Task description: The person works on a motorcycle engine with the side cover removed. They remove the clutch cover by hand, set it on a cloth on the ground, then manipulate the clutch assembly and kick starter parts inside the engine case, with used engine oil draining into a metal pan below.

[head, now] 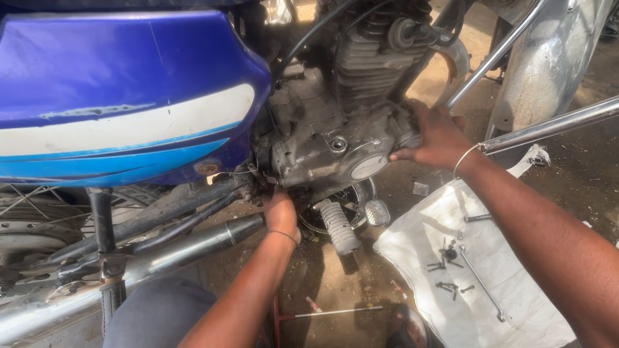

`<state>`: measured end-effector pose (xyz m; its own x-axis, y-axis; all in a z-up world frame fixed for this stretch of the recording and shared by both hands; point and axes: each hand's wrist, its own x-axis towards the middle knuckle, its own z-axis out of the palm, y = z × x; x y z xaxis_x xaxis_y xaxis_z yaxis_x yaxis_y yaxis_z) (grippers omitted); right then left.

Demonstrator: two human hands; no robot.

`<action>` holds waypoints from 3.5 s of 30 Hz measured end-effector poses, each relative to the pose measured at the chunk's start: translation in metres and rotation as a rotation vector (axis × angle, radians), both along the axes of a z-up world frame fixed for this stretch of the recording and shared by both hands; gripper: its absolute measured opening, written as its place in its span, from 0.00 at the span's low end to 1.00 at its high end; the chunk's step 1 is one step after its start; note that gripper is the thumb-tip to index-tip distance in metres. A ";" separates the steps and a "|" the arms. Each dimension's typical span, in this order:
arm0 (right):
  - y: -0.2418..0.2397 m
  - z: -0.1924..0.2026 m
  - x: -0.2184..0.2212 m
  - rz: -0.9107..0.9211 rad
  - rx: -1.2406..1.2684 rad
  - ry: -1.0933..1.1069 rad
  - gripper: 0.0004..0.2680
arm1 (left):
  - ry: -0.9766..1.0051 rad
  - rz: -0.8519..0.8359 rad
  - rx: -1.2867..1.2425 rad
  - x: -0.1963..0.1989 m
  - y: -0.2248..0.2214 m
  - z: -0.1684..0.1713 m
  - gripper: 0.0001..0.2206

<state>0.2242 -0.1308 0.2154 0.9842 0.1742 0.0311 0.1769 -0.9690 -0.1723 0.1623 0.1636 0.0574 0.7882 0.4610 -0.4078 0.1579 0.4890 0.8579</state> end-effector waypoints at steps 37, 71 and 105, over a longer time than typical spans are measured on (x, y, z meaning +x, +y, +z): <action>0.000 0.013 -0.010 0.031 0.114 0.034 0.45 | 0.021 -0.332 0.319 -0.002 0.030 0.010 0.25; -0.009 0.007 0.008 0.020 0.170 0.128 0.47 | -0.112 -0.271 0.358 0.006 0.037 -0.027 0.15; 0.000 0.016 0.003 -0.046 0.105 0.160 0.46 | -0.264 -0.438 0.469 -0.011 0.027 -0.012 0.26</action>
